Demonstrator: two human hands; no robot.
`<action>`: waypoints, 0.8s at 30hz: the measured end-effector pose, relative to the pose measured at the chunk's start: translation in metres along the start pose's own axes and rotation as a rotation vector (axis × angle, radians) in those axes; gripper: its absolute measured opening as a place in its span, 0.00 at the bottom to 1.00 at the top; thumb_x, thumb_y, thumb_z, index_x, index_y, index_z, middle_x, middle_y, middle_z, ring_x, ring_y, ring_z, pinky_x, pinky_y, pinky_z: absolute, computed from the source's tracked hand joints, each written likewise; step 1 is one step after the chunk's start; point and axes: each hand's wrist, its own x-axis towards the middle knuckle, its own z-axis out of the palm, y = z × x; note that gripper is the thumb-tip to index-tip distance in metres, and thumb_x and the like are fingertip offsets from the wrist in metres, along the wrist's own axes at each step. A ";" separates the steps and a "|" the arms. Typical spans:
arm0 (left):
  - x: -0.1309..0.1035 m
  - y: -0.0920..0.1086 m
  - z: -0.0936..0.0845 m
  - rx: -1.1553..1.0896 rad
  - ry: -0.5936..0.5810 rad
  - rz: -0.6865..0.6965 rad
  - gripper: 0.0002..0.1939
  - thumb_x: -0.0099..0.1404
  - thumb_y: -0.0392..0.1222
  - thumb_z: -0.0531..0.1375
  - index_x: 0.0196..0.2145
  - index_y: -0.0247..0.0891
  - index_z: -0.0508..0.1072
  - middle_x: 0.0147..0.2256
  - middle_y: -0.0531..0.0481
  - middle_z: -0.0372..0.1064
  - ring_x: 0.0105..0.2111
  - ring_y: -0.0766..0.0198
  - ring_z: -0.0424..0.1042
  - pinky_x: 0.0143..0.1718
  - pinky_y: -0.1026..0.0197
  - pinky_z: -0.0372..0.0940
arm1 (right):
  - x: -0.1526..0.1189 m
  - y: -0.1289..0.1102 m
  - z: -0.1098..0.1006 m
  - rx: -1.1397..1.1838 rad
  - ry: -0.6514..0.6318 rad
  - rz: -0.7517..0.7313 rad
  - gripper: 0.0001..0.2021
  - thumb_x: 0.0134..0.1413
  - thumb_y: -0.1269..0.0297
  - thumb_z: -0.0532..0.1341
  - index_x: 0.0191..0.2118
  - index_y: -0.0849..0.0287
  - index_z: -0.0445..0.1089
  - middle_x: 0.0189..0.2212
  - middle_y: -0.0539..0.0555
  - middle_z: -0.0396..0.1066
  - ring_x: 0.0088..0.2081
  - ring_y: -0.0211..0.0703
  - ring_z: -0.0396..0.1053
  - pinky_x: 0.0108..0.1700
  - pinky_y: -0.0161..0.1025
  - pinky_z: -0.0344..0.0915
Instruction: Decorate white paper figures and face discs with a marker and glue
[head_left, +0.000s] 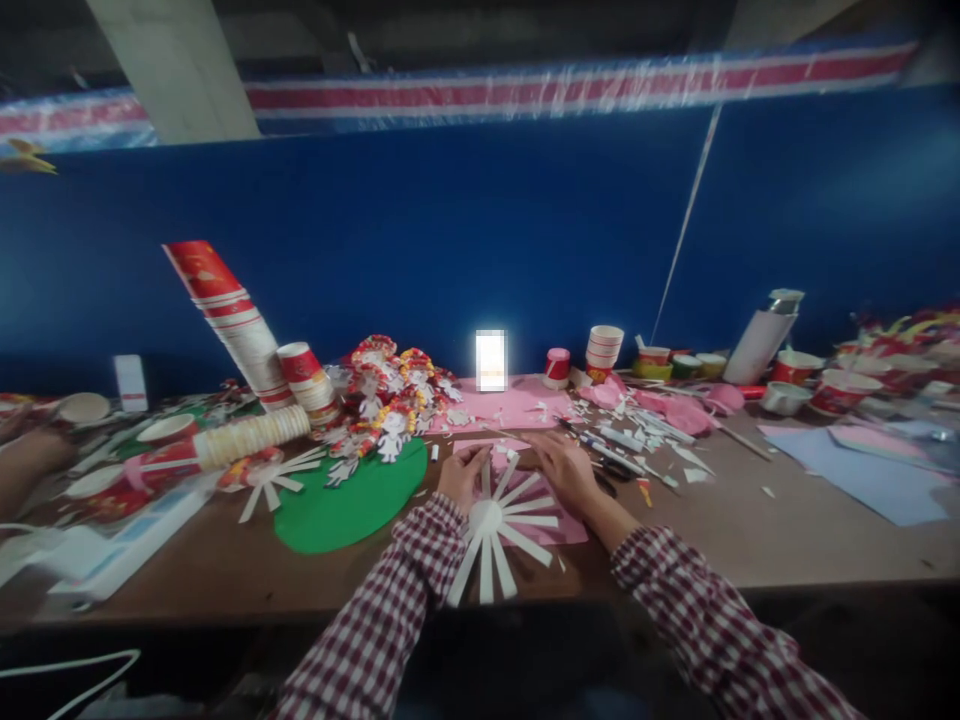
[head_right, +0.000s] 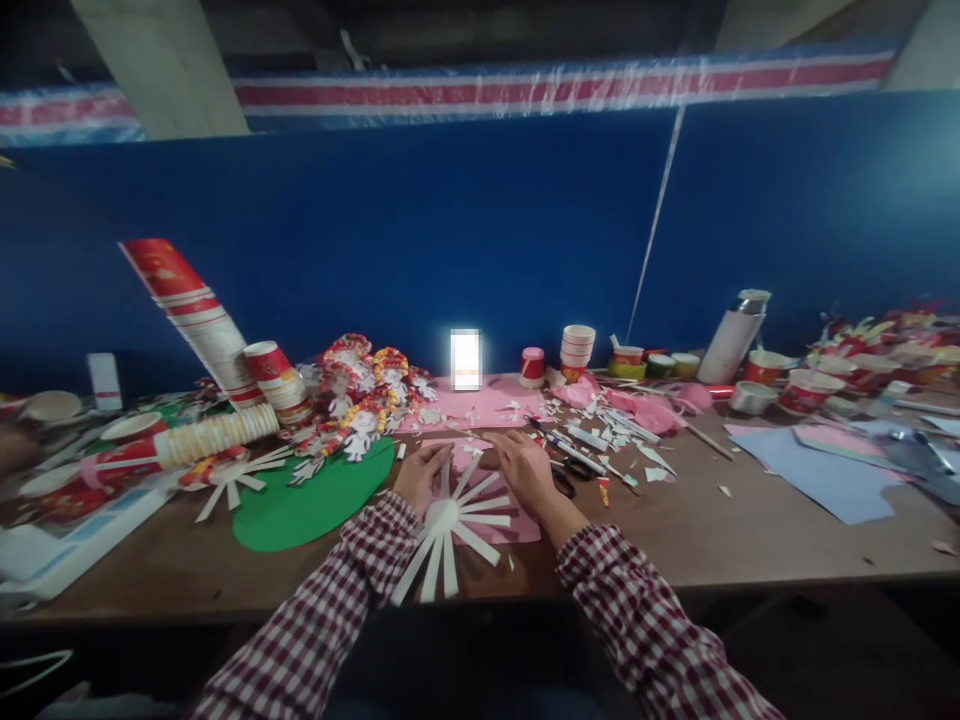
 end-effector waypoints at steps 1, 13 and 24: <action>-0.001 0.001 0.000 -0.006 -0.002 -0.009 0.19 0.47 0.48 0.68 0.34 0.32 0.77 0.23 0.50 0.72 0.23 0.67 0.69 0.25 0.66 0.64 | 0.000 0.001 0.000 0.003 -0.003 0.001 0.15 0.62 0.69 0.50 0.48 0.55 0.71 0.42 0.55 0.74 0.42 0.43 0.70 0.44 0.37 0.64; 0.001 0.002 0.000 -0.065 -0.004 -0.043 0.20 0.46 0.45 0.68 0.36 0.31 0.76 0.21 0.52 0.69 0.19 0.70 0.66 0.21 0.67 0.61 | 0.000 0.003 -0.004 -0.006 -0.029 -0.046 0.13 0.58 0.70 0.55 0.45 0.53 0.73 0.40 0.54 0.75 0.42 0.44 0.69 0.47 0.41 0.55; 0.000 0.001 0.000 -0.031 -0.005 -0.056 0.22 0.47 0.44 0.66 0.40 0.31 0.76 0.18 0.55 0.67 0.13 0.72 0.59 0.14 0.68 0.52 | -0.001 0.003 -0.006 -0.022 -0.066 -0.067 0.12 0.59 0.70 0.56 0.44 0.52 0.74 0.42 0.53 0.75 0.44 0.42 0.69 0.50 0.41 0.52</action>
